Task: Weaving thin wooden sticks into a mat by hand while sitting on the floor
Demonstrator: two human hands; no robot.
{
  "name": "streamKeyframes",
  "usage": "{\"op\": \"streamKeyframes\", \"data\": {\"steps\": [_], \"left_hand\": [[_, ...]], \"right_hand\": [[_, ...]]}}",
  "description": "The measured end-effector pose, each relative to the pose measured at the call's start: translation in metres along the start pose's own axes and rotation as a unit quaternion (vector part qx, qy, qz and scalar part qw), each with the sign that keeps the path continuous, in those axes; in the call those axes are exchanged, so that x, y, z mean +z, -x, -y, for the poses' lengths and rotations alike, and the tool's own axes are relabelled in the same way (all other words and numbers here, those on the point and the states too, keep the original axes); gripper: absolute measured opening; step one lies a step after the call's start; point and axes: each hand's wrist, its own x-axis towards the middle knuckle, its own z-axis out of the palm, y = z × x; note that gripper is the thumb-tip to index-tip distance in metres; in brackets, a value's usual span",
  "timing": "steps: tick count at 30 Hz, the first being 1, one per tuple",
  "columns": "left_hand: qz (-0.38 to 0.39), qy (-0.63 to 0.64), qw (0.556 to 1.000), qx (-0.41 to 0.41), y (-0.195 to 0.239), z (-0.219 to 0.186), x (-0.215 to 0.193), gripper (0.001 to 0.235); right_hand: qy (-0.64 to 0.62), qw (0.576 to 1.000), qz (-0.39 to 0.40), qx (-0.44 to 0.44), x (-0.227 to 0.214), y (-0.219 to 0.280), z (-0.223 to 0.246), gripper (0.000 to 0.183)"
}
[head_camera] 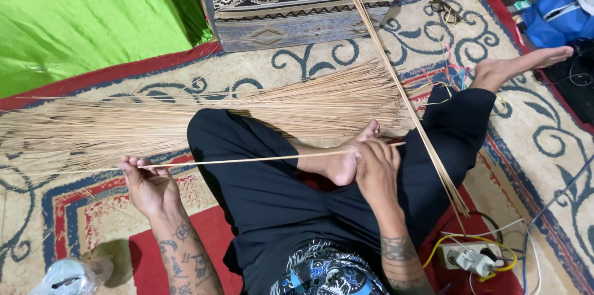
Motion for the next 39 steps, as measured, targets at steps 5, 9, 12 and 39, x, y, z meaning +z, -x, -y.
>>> {"op": "streamKeyframes", "data": {"steps": [5,9,12,39], "left_hand": [[0.033,-0.066,0.994,0.086,0.044,0.005,0.055,0.046],[0.187,-0.188,0.964,-0.002,0.071,0.061,0.066,0.035],[0.307,-0.302,0.898,-0.086,0.135,0.110,0.077,0.039],[0.104,0.037,0.979,-0.169,0.077,0.130,0.023,0.035]], "right_hand": [[-0.060,0.996,0.015,0.059,0.006,0.003,0.000,0.017],[-0.341,0.915,-0.074,0.204,-0.018,-0.031,0.052,0.016],[-0.620,0.744,-0.081,0.235,-0.001,-0.045,0.054,0.013],[-0.634,0.689,-0.163,0.311,0.018,-0.017,0.055,0.021]]}}
